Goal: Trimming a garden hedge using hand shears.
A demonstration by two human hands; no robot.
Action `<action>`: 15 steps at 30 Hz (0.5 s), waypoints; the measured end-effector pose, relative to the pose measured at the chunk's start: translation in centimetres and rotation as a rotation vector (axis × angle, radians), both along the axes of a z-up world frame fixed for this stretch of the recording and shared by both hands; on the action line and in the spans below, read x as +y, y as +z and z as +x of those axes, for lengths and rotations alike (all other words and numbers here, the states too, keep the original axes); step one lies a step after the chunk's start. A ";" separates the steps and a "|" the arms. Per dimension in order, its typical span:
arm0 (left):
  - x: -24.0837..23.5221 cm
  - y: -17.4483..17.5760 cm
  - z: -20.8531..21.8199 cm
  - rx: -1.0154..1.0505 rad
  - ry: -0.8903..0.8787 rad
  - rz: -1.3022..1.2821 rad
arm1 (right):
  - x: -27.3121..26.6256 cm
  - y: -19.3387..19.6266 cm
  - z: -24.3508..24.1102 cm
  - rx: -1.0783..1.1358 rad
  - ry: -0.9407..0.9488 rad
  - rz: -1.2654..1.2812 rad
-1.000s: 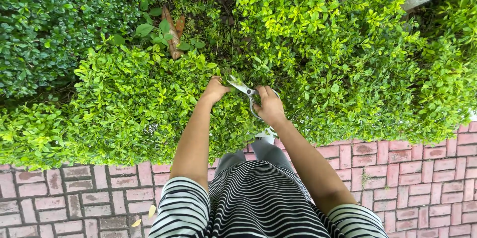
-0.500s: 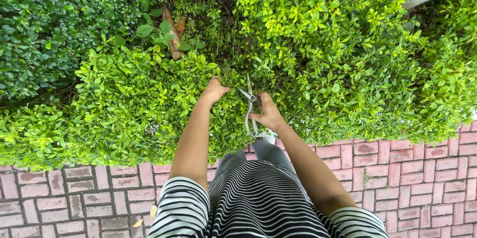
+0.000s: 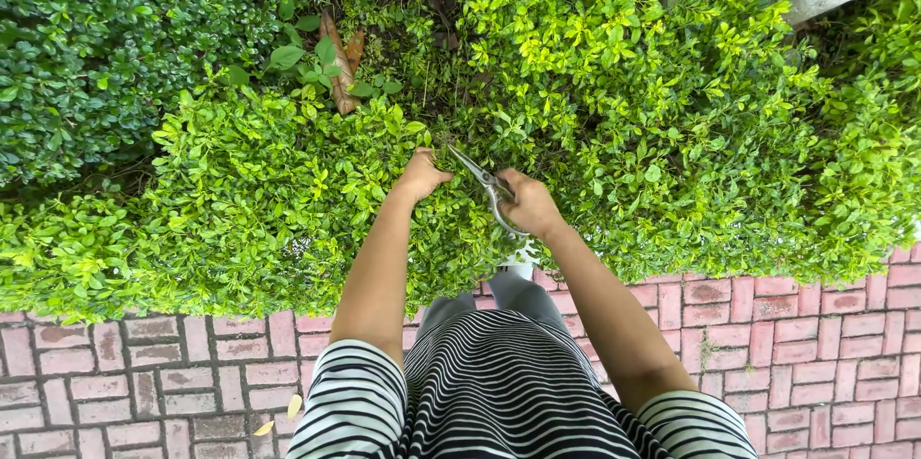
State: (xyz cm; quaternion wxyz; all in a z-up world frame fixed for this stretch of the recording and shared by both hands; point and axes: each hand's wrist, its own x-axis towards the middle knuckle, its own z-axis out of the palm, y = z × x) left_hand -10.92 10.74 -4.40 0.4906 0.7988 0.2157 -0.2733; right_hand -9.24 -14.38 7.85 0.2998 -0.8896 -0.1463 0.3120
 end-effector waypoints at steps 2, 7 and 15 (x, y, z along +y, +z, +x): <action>0.1 0.6 -0.1 0.003 0.007 -0.015 | -0.8 -1.7 0.2 -0.045 0.012 0.019; -0.2 1.9 0.2 0.043 0.024 -0.001 | -0.3 0.1 1.0 -0.086 0.034 0.099; -0.3 2.3 1.8 0.046 0.075 -0.116 | -2.9 -0.2 -1.0 -0.311 0.072 0.028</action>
